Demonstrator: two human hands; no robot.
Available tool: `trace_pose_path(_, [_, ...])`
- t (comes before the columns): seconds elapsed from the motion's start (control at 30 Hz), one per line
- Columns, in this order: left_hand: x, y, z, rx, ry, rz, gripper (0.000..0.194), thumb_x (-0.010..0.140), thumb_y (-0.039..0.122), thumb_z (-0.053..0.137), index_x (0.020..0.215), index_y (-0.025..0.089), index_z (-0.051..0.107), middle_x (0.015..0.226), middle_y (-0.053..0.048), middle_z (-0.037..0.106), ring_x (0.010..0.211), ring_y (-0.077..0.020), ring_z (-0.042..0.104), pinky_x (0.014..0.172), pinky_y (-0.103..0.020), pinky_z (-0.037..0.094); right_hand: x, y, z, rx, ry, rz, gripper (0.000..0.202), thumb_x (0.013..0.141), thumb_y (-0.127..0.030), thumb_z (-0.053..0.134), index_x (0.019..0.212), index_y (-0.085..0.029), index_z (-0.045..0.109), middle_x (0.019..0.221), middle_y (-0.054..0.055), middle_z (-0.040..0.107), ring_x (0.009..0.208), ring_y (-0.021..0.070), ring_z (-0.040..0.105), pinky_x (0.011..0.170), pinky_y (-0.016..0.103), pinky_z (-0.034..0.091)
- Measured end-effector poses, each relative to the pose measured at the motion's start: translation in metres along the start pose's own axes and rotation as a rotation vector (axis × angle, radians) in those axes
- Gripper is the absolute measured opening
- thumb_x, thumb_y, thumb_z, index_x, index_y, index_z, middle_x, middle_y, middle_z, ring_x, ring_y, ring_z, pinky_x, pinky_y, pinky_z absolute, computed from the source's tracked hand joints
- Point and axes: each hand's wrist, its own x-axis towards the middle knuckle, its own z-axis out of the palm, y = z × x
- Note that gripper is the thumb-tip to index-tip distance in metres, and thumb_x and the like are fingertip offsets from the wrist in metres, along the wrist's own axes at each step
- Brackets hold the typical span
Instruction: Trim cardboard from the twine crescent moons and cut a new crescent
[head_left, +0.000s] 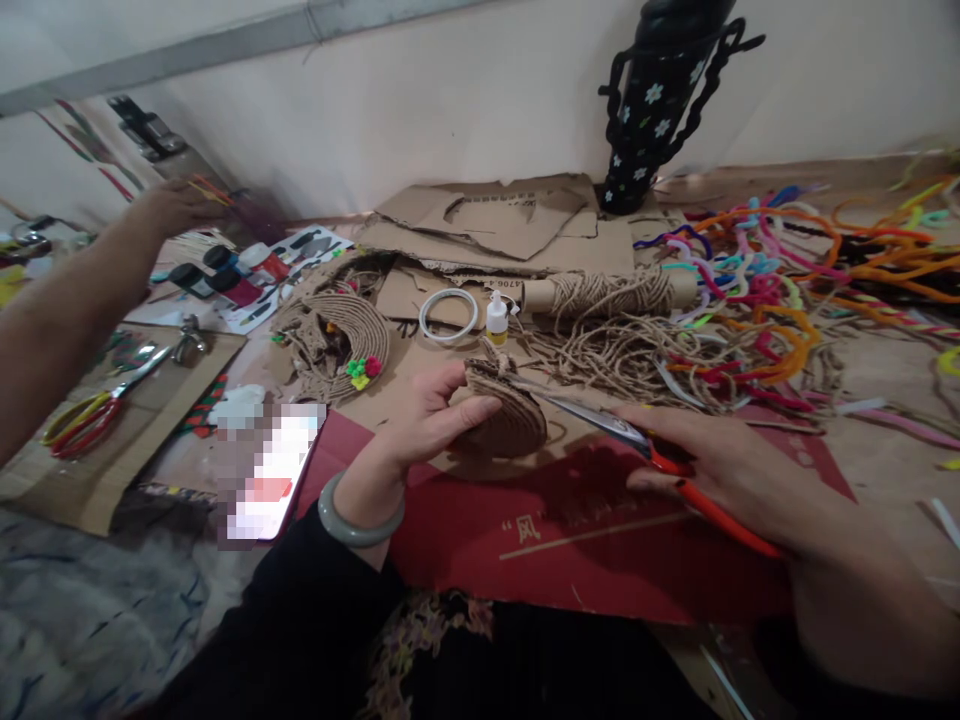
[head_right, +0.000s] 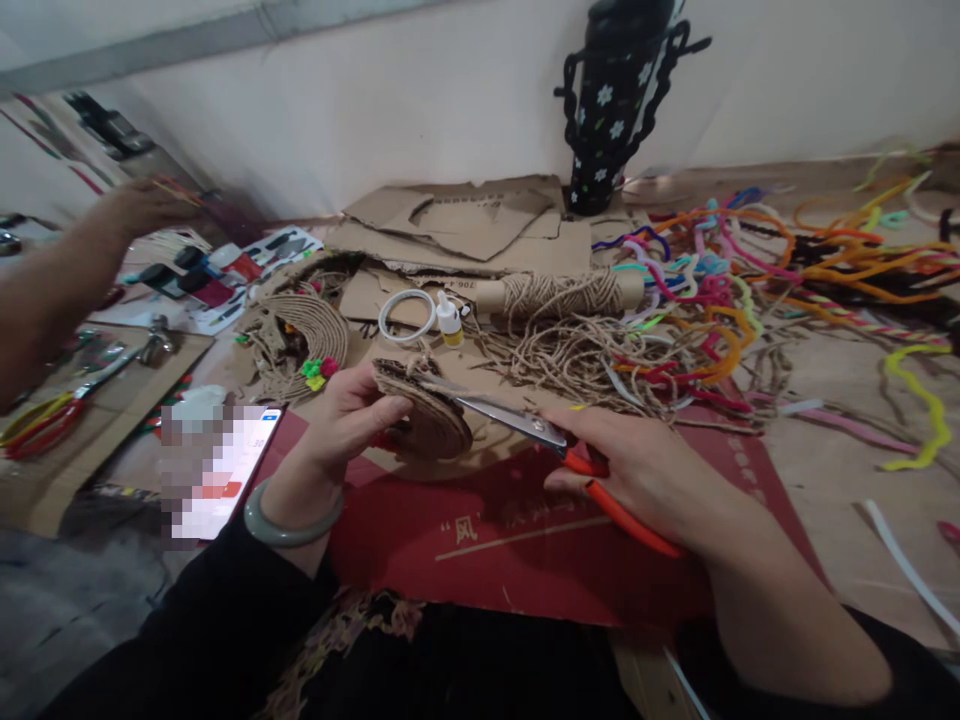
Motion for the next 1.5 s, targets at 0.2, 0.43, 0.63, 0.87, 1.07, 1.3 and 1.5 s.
trace_pose_path(0.2, [0.001,0.002,0.000,0.042,-0.008,0.007,0.031,0.088,0.048,0.067,0.092,0.019,0.074,0.088,-0.006,0.077,0.079,-0.0188,0.070,0.074,-0.031,0.054,0.005,-0.002,0.002,0.015,-0.073,0.020,0.056,0.085,-0.055,0.067,0.135,-0.028,0.063,0.121,0.008,0.074,0.103,0.0334,0.073,0.089,0.050,0.062])
trace_pose_path(0.43, [0.006,0.004,0.003,0.040,-0.017,-0.028,0.030,0.088,0.048,0.065,0.090,0.019,0.074,0.084,-0.005,0.076,0.075,-0.0178,0.068,0.070,-0.030,0.054,0.012,-0.003,0.003,0.126,-0.095,-0.010,0.051,0.087,-0.046,0.067,0.134,-0.025,0.064,0.132,0.009,0.071,0.117,0.0314,0.069,0.103,0.049,0.055])
trace_pose_path(0.63, [0.006,0.008,0.000,0.019,-0.029,0.007,0.028,0.089,0.046,0.065,0.089,0.020,0.073,0.083,-0.004,0.075,0.074,-0.0174,0.067,0.070,-0.030,0.054,0.014,-0.004,0.003,0.056,-0.078,-0.025,0.053,0.087,-0.044,0.067,0.137,-0.025,0.062,0.132,0.010,0.071,0.115,0.0302,0.071,0.102,0.049,0.055])
trace_pose_path(0.87, [0.004,0.013,-0.001,-0.026,-0.022,-0.007,0.029,0.088,0.048,0.066,0.084,0.019,0.072,0.079,-0.004,0.073,0.072,-0.0171,0.065,0.069,-0.031,0.052,0.013,-0.012,0.006,0.064,-0.039,-0.039,0.040,0.088,-0.040,0.065,0.124,-0.022,0.068,0.123,0.010,0.075,0.104,0.0281,0.074,0.095,0.044,0.059])
trace_pose_path(1.07, [0.002,0.014,-0.003,-0.037,-0.024,-0.009,0.029,0.087,0.047,0.068,0.078,0.020,0.070,0.071,-0.002,0.067,0.066,-0.0154,0.059,0.064,-0.029,0.048,0.011,-0.015,0.007,0.062,-0.018,-0.045,0.029,0.090,-0.037,0.064,0.113,-0.022,0.071,0.101,0.008,0.079,0.085,0.0238,0.076,0.081,0.036,0.062])
trace_pose_path(1.3, [0.002,0.014,-0.005,-0.014,-0.081,-0.044,0.031,0.088,0.046,0.067,0.082,0.016,0.070,0.076,-0.002,0.069,0.070,-0.0145,0.060,0.069,-0.027,0.049,0.014,-0.010,0.008,-0.012,0.013,-0.070,0.037,0.088,-0.039,0.064,0.120,-0.021,0.068,0.101,0.007,0.078,0.084,0.0225,0.075,0.074,0.033,0.061])
trace_pose_path(1.5, [0.000,0.015,-0.004,-0.062,-0.119,-0.066,0.028,0.088,0.044,0.068,0.090,0.016,0.072,0.086,-0.005,0.075,0.080,-0.0161,0.066,0.078,-0.029,0.052,0.012,-0.005,0.011,-0.046,0.055,-0.156,0.029,0.089,-0.038,0.064,0.112,-0.020,0.068,0.085,0.004,0.075,0.068,0.0183,0.071,0.061,0.028,0.057])
